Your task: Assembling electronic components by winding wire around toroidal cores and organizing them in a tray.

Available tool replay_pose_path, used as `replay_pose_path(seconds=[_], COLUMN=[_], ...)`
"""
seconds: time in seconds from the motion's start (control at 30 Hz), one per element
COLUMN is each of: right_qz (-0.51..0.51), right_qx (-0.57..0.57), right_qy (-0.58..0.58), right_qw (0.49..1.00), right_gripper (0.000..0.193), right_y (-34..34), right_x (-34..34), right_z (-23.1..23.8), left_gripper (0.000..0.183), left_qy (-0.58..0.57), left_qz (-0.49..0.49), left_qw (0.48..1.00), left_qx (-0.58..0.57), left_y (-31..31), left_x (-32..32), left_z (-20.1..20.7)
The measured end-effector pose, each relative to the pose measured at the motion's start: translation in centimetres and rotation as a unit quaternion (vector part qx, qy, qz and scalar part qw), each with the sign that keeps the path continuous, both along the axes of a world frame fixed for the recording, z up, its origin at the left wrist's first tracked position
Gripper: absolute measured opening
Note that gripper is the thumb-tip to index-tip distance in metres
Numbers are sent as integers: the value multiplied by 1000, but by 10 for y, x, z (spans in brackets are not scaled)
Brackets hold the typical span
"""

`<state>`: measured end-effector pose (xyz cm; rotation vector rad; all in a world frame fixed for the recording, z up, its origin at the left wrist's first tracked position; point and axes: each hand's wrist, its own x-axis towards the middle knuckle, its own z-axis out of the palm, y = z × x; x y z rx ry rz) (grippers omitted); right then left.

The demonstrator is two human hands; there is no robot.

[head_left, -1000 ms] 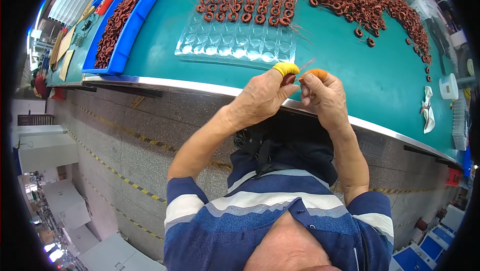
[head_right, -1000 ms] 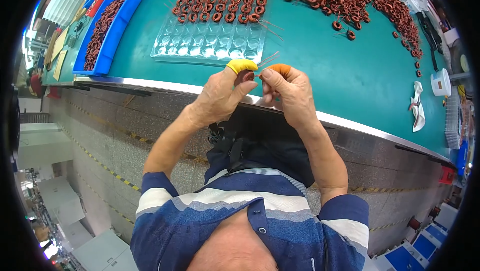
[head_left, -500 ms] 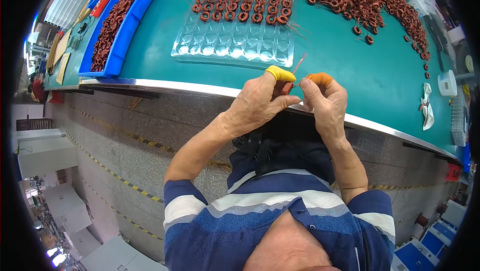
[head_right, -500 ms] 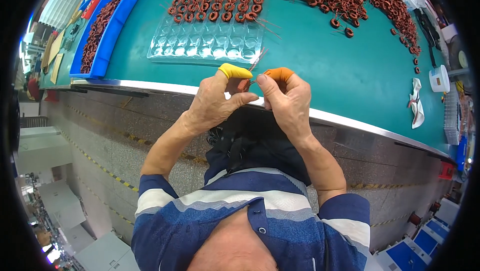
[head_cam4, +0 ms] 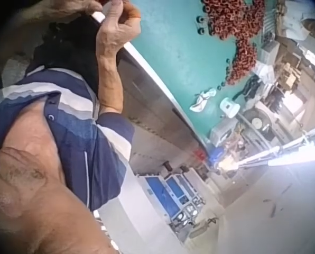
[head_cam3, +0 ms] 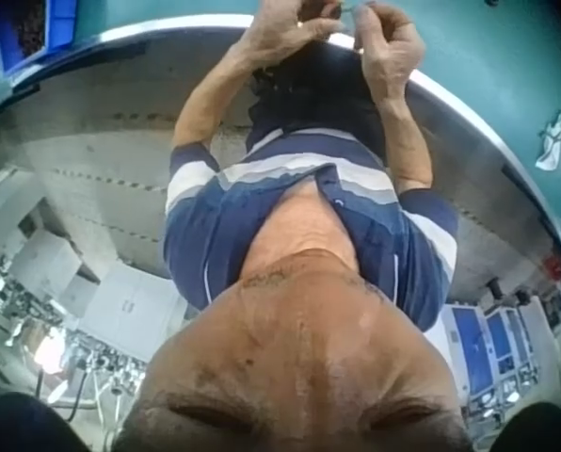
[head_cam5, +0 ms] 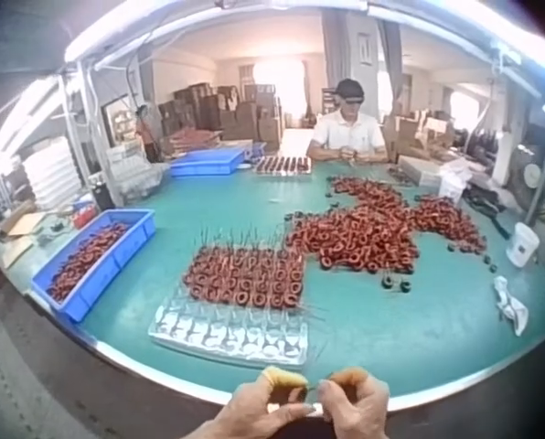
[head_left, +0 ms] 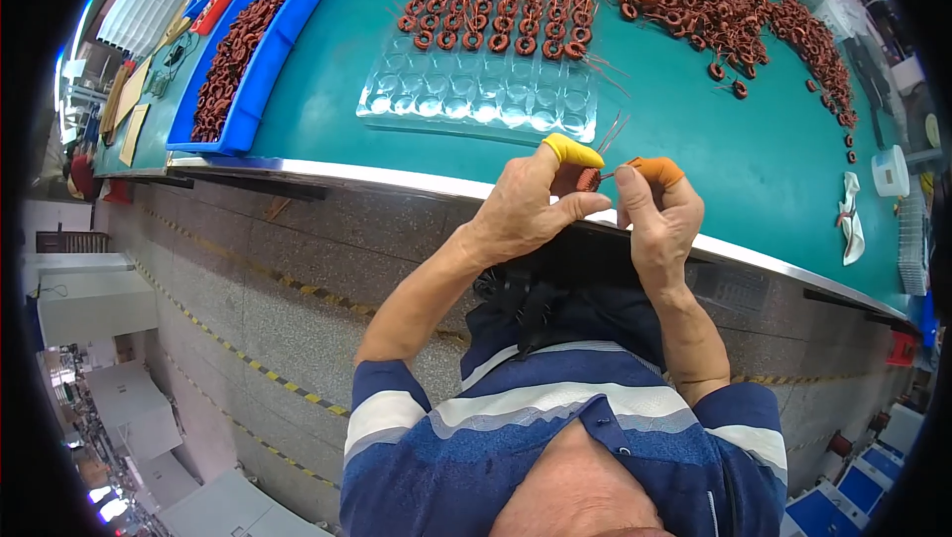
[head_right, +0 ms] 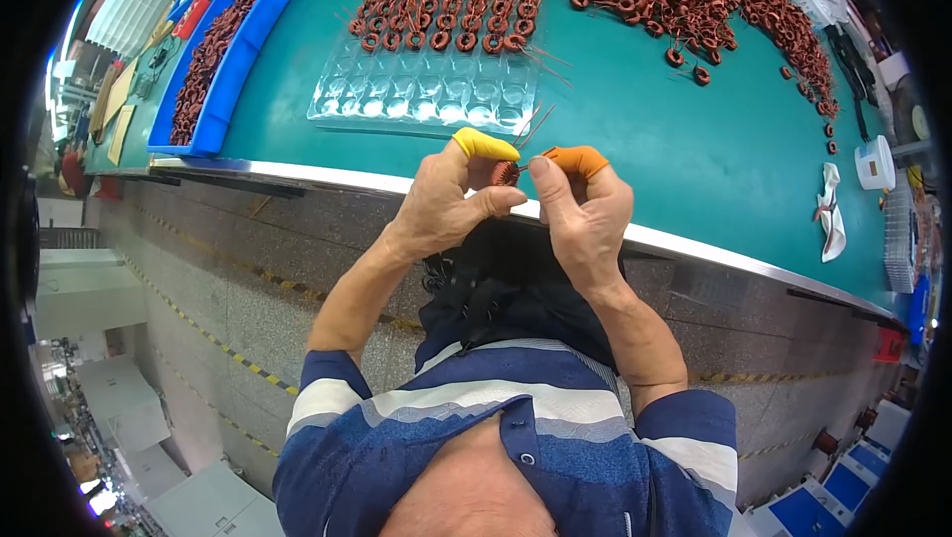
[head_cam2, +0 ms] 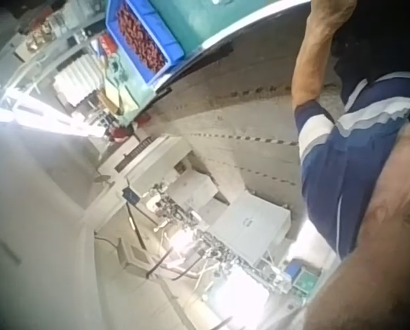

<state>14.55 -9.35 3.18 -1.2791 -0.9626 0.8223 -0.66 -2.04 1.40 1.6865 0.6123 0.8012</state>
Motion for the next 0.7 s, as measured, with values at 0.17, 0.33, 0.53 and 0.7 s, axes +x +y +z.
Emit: replay_pose_path(seconds=[0.17,0.33,0.53,0.7], right_qz=[29,69,123,74], right_qx=[21,19,0,-40], right_qy=[101,238,320,162], right_qw=[994,969,940,983], right_gripper=[20,18,18,23], right_y=[5,6,12,24], right_x=[6,8,2,7], right_z=[-4,-9,-12,-23], left_gripper=[43,39,29,37], left_qy=[-74,-220,-318,-201], left_qz=[-8,-24,-42,14], left_qw=[996,963,937,957], left_qx=[-50,-154,-139,-209], left_y=[-10,-19,-19,-12], left_x=[8,15,15,16], left_z=[-8,-13,-15,-11])
